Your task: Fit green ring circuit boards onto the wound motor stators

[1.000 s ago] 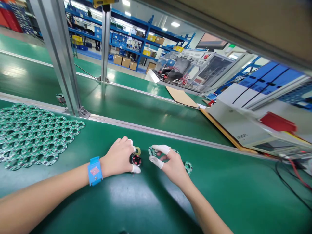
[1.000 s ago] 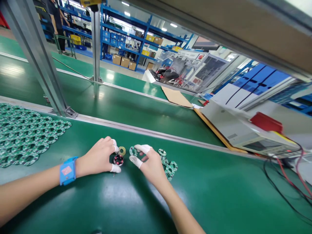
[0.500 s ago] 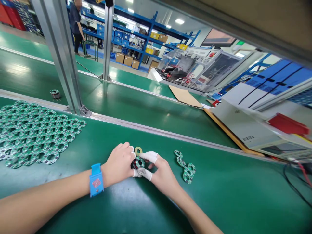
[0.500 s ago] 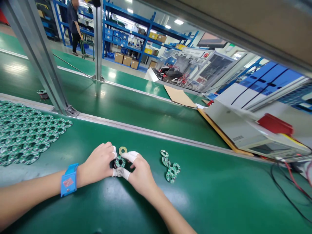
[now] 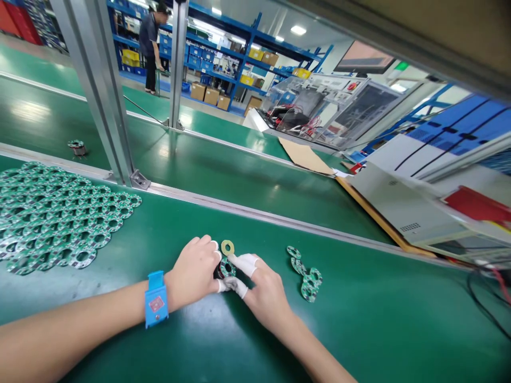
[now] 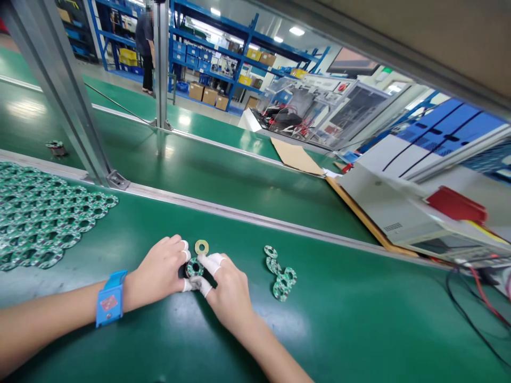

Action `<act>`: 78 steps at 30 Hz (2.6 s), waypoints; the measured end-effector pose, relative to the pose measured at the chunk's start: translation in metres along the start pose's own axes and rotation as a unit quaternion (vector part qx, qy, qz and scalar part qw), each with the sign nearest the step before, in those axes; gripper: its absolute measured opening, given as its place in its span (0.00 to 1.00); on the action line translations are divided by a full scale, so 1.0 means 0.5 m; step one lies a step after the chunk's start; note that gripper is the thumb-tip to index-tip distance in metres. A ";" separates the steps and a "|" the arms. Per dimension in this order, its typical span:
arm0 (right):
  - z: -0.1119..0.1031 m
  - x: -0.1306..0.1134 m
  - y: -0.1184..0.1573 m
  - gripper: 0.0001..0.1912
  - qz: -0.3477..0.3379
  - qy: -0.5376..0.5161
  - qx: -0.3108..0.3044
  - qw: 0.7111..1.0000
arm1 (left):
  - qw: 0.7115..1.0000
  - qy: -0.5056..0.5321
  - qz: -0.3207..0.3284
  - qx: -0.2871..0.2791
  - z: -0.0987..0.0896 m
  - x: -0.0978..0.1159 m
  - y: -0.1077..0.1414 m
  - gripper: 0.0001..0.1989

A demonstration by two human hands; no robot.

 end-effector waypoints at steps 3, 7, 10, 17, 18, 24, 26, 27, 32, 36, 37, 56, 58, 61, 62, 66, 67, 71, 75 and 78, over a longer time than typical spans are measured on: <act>0.004 0.004 -0.003 0.18 0.016 -0.055 -0.012 0.998 | 1.000 0.002 0.000 -0.010 0.007 0.000 -0.002 0.14; 0.010 0.003 -0.014 0.17 0.022 -0.140 -0.042 0.989 | 1.000 -0.001 -0.006 -0.018 -0.001 -0.004 -0.005 0.12; 0.014 0.005 -0.018 0.15 0.034 -0.176 -0.049 0.982 | 0.999 0.005 -0.008 -0.034 -0.024 -0.001 0.001 0.15; 0.023 0.011 -0.013 0.17 0.048 -0.211 -0.067 0.974 | 0.992 -0.028 0.120 -0.038 -0.039 0.078 0.033 0.08; 0.025 0.012 -0.012 0.19 0.045 -0.227 -0.082 0.969 | 0.989 -0.048 0.136 -0.033 -0.032 0.086 0.036 0.08; 0.028 0.017 -0.015 0.18 0.034 -0.271 -0.103 0.957 | 0.977 -0.086 0.194 0.030 -0.020 0.096 0.046 0.09; 0.029 0.018 -0.015 0.17 0.035 -0.275 -0.094 0.956 | 0.974 -0.101 0.204 0.017 -0.014 0.097 0.048 0.09; 0.028 0.019 -0.014 0.17 0.038 -0.275 -0.088 0.957 | 0.972 -0.110 0.206 0.012 -0.011 0.098 0.049 0.08; 0.017 0.014 -0.015 0.22 0.018 -0.268 -0.100 0.958 | 0.970 -0.130 0.204 0.010 -0.001 0.103 0.051 0.08; -0.013 0.028 -0.028 0.17 0.037 -0.266 -0.091 0.959 | 0.984 -0.057 0.166 -0.029 -0.021 0.080 0.032 0.09; -0.019 0.032 -0.030 0.12 0.049 -0.263 -0.097 0.959 | 0.988 -0.011 0.152 -0.038 -0.033 0.069 0.024 0.10; 0.080 -0.171 0.120 0.16 -0.203 -0.129 -0.406 0.882 | 0.961 0.268 -0.033 -0.063 -0.004 -0.009 0.007 0.30; 0.086 -0.172 0.121 0.11 -0.200 -0.126 -0.376 0.896 | 0.971 0.235 -0.011 -0.036 -0.006 0.000 0.003 0.21; 0.081 -0.161 0.107 0.08 -0.176 -0.161 -0.344 0.908 | 0.977 0.210 0.007 0.022 -0.045 -0.046 -0.042 0.10; 0.077 -0.150 0.093 0.08 -0.153 -0.174 -0.327 0.916 | 0.978 0.202 -0.013 0.053 -0.068 -0.088 -0.066 0.09; 0.054 -0.066 0.021 0.18 -0.013 -0.192 -0.161 0.968 | 0.940 0.099 -0.266 0.192 -0.155 -0.339 -0.131 0.15; 0.050 -0.046 0.010 0.19 0.011 -0.192 -0.117 0.974 | 0.932 0.091 -0.291 0.197 -0.161 -0.382 -0.142 0.16; 0.052 -0.007 -0.004 0.18 0.035 -0.189 -0.016 0.981 | 0.915 0.069 -0.341 0.205 -0.151 -0.437 -0.136 0.22; 0.053 -0.004 0.003 0.19 0.039 -0.176 0.016 0.983 | 0.960 0.134 -0.195 0.151 -0.117 -0.295 -0.089 0.27; 0.051 -0.006 0.008 0.21 0.047 -0.176 0.028 0.983 | 0.963 0.263 0.001 -0.048 -0.050 -0.119 -0.026 0.37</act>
Point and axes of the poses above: each hand's wrist, its own y-axis away from the middle knuckle, its own z-axis out of the palm, x = y × z, the point moved 8 cm from there along -y, towards the middle knuckle, and after that the axes turned 3 degrees about z, right-handed, at the moved point
